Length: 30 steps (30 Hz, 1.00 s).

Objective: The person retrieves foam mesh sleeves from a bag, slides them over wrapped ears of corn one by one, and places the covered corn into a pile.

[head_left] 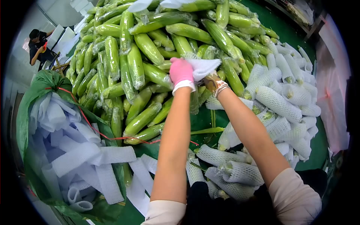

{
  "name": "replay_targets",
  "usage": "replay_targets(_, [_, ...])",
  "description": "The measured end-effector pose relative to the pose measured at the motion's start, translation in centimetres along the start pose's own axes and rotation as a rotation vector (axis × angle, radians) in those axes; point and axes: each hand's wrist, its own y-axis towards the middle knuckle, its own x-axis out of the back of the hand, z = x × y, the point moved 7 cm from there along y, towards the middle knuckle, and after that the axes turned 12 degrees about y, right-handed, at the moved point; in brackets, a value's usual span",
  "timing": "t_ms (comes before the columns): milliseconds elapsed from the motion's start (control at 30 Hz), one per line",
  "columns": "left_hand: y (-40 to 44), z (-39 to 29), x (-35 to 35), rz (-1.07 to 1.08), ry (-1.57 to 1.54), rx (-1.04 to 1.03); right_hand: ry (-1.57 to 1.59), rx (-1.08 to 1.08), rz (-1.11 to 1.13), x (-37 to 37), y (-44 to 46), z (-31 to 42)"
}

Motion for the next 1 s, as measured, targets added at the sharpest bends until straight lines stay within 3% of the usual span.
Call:
replay_targets(33, [0.6,1.9,-0.6,0.075,-0.155,0.029,0.167,-0.087,-0.04,-0.9,-2.3,0.7])
replay_targets(167, [-7.4,1.8,5.1,-0.053,-0.477,-0.056,0.037,-0.167,0.0,-7.6,-13.9,9.9])
replay_targets(233, [-9.9,4.4,5.6,0.092,-0.543,0.061,-0.011,-0.174,0.002,-8.5,-17.4,11.5])
replay_targets(367, [-13.5,11.2,2.0,0.069,-0.589,0.103,-0.097,-0.293,-0.001,-3.0,-18.4,3.7])
replay_targets(433, [-14.8,15.8,-3.3,0.126,-0.899,0.252,0.052,-0.371,-0.138,-2.4,-19.9,1.7])
replay_targets(500, [-15.3,19.5,-6.8,0.046,-0.625,0.244,0.035,-0.337,-0.12,3.2,-18.3,-5.7])
replay_targets(533, [-15.0,17.8,-4.7,0.004,-0.324,0.236,0.027,-0.32,-0.11,6.0,-17.6,-9.4])
replay_targets(600, [-14.9,17.0,-4.3,0.029,-0.19,0.173,-0.626,0.056,0.073,3.3,-17.7,-3.7])
replay_targets(667, [-16.1,16.4,-4.5,0.16,-0.183,0.164,-0.547,-0.092,0.242,-0.6,-19.3,0.8])
replay_targets(700, [-17.9,16.1,-4.8,0.229,-0.239,0.166,-0.38,-0.351,0.348,-3.0,-21.3,3.9])
replay_targets(733, [-20.0,13.8,-2.9,0.121,-0.215,-0.053,-0.249,-0.62,0.417,-5.5,-23.7,7.5])
replay_targets(767, [-22.9,11.5,-0.5,0.017,-0.182,-0.268,-0.663,-0.491,0.588,-7.1,-24.9,11.2])
replay_targets(833, [-28.5,9.6,1.4,0.425,-0.494,-0.236,-0.907,-0.521,0.9,-8.0,-28.2,13.9])
replay_targets(867, [-29.9,9.6,4.0,0.457,-0.469,-0.205,-1.034,-0.329,1.124,-7.0,-30.4,13.7])
replay_targets(900, [-30.6,10.4,6.9,0.498,-0.44,-0.184,-1.284,-0.539,1.133,-6.2,-32.5,13.2])
replay_targets(933, [-30.3,12.4,10.1,0.338,-0.322,-0.106,-1.423,-0.691,1.063,-5.9,-34.1,12.8])
replay_targets(1000, [-29.6,17.7,16.0,0.091,-0.134,0.144,-1.557,-0.723,1.039,-6.8,-35.2,11.7])
